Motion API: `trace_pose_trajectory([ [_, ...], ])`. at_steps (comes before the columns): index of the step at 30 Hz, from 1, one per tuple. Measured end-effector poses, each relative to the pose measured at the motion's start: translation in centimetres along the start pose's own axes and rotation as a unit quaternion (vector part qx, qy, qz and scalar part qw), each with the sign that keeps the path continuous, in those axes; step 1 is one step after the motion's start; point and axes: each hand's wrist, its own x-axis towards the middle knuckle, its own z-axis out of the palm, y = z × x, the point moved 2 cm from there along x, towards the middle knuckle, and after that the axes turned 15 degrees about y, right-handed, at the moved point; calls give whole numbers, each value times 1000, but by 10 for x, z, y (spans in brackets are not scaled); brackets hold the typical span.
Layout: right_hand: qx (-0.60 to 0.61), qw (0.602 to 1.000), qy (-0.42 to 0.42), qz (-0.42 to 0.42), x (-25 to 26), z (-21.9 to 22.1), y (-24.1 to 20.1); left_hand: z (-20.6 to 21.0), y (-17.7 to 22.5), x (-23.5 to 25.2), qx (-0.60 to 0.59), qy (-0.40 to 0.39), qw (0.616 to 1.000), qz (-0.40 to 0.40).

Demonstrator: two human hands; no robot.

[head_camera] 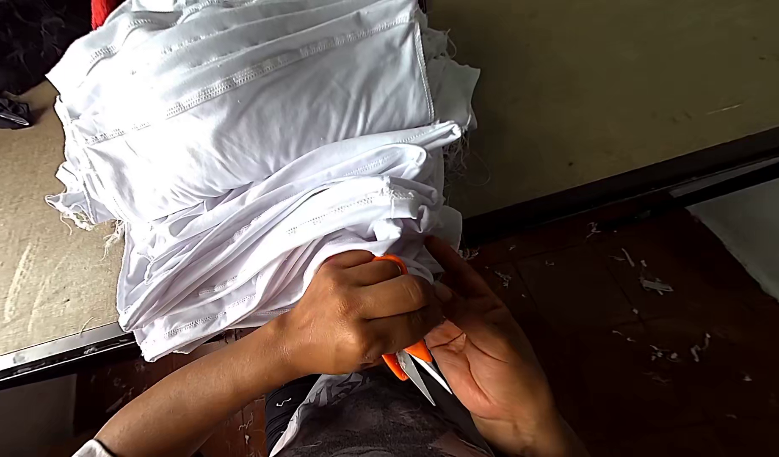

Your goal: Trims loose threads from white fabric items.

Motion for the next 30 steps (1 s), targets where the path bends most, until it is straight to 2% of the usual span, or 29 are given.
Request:
trace_pose_trajectory([
  [2,-13,1000,12,-24,1,-2,-2,-6,8,3,-90,-43,993,-60],
  [5,-83,990,27,-108,2,-4,-7,-10,19,-10,-245,-151,940,-182],
  [7,-144,970,-8,-195,3,-1,-17,-4,23,-26,-259,-246,900,-251],
  [8,-152,962,-35,-226,5,5,-25,0,27,-32,-235,-274,893,-270],
  [10,-131,952,-85,-263,12,27,-47,7,31,-38,-138,-251,925,-251],
  [12,-62,953,-113,-274,26,56,-68,5,21,-27,-23,-176,965,-194],
  [14,-20,951,-123,-284,51,86,-79,-12,-6,-5,44,-105,979,-171],
  [16,-88,944,-135,-288,81,104,-80,-33,-44,16,78,-49,975,-204],
  [17,-161,928,-150,-300,90,105,-79,-41,-66,24,76,-22,967,-242],
  [18,-237,896,-164,-337,94,100,-76,-47,-87,29,60,-2,956,-286],
  [20,-373,789,-149,-465,84,74,-68,-53,-115,33,22,18,930,-367],
  [21,-425,733,-119,-517,74,54,-63,-53,-118,33,22,9,925,-380],
  [23,-528,645,-58,-549,54,15,-49,-47,-112,34,47,-28,938,-343],
  [25,-605,603,-42,-519,41,-9,-33,-39,-101,33,60,-58,960,-268],
  [28,-607,610,-16,-509,42,-25,-17,-27,-81,37,-11,-123,976,-180],
  [30,-561,662,-12,-497,44,-24,-18,-17,-66,38,-71,-194,962,-177],
])
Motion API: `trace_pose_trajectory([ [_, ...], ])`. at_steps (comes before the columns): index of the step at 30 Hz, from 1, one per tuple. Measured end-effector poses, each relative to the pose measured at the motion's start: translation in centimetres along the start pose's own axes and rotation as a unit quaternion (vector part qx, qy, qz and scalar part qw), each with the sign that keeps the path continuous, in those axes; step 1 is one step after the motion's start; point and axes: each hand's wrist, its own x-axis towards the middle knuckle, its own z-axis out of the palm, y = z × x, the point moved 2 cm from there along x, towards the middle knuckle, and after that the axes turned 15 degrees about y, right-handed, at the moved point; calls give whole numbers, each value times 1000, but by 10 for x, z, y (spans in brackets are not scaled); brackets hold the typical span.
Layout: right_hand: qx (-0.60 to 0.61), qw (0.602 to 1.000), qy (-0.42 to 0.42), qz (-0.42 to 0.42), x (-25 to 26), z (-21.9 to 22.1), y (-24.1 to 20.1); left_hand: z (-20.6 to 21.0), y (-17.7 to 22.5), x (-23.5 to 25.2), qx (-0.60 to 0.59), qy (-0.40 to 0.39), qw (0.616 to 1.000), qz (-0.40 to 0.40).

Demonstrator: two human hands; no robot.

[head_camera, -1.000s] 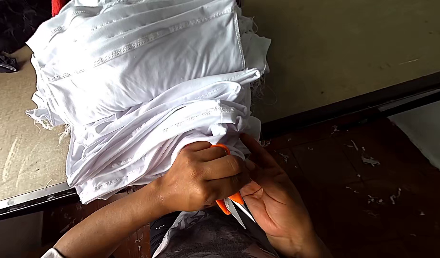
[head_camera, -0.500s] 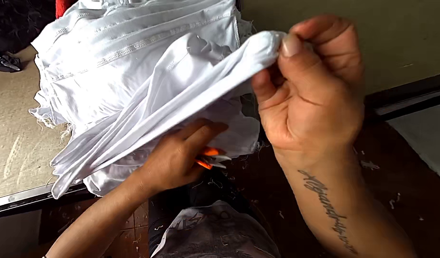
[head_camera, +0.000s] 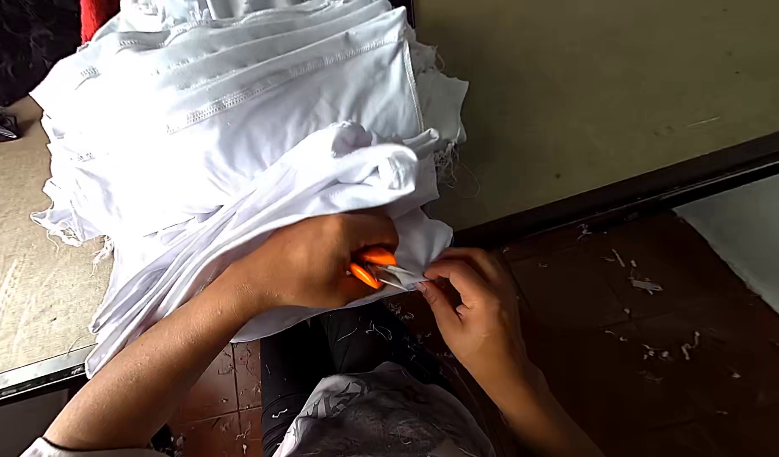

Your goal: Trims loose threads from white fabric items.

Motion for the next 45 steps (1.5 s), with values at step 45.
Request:
trace_pose_trajectory([
  [45,228,971,-49,53,9,8,-4,-3,20,-18,182,-104,975,-77],
])
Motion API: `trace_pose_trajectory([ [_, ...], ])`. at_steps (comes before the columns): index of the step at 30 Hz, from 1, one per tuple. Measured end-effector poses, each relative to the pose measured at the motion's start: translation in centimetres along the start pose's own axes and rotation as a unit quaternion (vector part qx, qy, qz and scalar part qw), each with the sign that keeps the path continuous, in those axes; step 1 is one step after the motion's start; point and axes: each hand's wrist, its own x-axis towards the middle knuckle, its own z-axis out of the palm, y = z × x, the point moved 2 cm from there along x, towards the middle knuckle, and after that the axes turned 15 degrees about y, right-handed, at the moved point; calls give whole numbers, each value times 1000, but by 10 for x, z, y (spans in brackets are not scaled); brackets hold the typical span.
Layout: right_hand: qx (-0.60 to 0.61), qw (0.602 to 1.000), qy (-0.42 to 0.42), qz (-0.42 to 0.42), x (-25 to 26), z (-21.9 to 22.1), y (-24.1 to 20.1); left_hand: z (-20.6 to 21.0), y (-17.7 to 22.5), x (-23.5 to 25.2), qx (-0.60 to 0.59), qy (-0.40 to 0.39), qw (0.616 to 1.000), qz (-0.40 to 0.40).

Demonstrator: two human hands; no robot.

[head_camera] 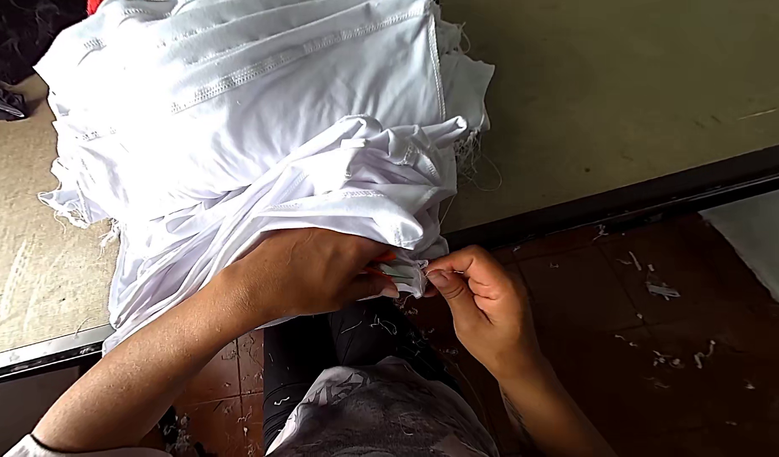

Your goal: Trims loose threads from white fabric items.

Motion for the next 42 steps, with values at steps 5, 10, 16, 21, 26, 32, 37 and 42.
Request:
trace_pose_trajectory([
  [5,29,1000,1,10,2,-4,1,3,-1,0,10,22,998,52],
  [10,33,999,16,22,4,-6,0,-2,-2,-3,19,-40,999,-8],
  [16,7,1000,-6,-20,8,-7,-4,-5,-2,2,57,70,992,90],
  [21,-11,999,-15,-33,11,-6,-6,4,7,6,120,85,981,127],
  [26,-11,999,-33,-41,14,-3,-8,7,17,10,160,94,972,146],
  [32,-39,996,-43,-61,18,-1,-9,14,18,8,164,88,969,160],
  [37,-45,996,-24,-72,14,3,-7,20,14,5,144,95,969,178],
  [42,-14,999,-47,-19,5,-32,-1,19,2,-1,-22,97,987,126],
])
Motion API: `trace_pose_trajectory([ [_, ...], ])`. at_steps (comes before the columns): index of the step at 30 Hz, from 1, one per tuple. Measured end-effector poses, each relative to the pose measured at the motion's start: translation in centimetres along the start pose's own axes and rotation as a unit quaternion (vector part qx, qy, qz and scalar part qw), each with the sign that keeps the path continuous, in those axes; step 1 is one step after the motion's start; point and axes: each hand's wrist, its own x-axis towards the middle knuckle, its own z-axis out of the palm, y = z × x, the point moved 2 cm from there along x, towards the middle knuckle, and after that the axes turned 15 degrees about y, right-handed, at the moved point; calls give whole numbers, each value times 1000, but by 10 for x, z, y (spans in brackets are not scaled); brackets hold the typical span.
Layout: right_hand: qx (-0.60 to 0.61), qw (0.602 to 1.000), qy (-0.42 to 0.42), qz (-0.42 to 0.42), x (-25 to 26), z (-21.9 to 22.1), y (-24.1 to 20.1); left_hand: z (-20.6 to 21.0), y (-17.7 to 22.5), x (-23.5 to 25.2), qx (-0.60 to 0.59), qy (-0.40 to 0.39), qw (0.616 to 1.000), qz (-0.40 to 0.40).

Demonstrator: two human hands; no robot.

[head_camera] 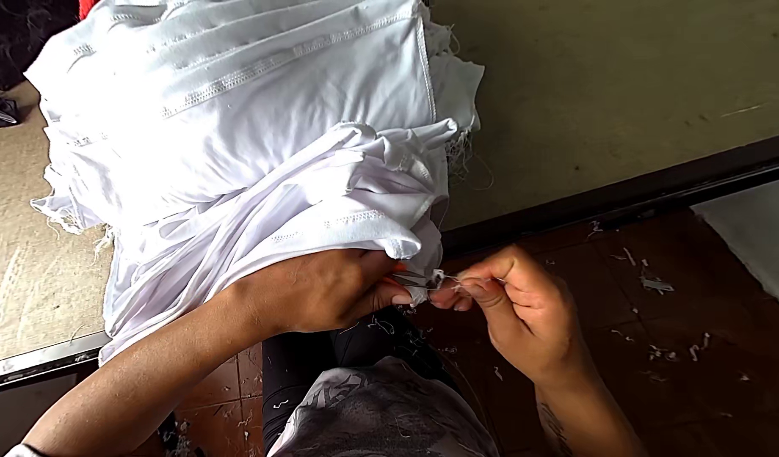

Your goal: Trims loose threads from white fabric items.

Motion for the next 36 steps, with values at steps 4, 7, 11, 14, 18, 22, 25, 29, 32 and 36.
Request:
trace_pose_trajectory([
  [4,-304,915,-215,155,-45,-60,38,-8,-9,-8,-80,13,995,-49],
  [7,-509,748,-300,303,-62,-64,47,-5,-9,-11,-80,14,995,-50],
  [11,-349,924,-38,151,-56,-43,20,-2,-8,-9,-58,22,998,-27],
  [14,-317,944,86,32,-40,5,-15,0,-7,-7,-50,27,998,-20],
  [18,-363,922,103,-84,-28,40,-22,7,-5,-7,-26,31,999,-10],
  [22,-358,925,73,-103,-29,29,-29,14,-1,-8,2,31,999,20],
  [25,-381,917,59,-102,-33,20,-38,17,4,-8,24,75,994,78],
  [29,-368,922,67,-99,-38,12,-46,14,12,-5,107,121,973,166],
  [32,-342,932,73,-97,-37,10,-47,16,13,-3,147,113,965,185],
  [36,-316,940,88,-95,-35,13,-46,24,15,1,145,122,961,203],
])
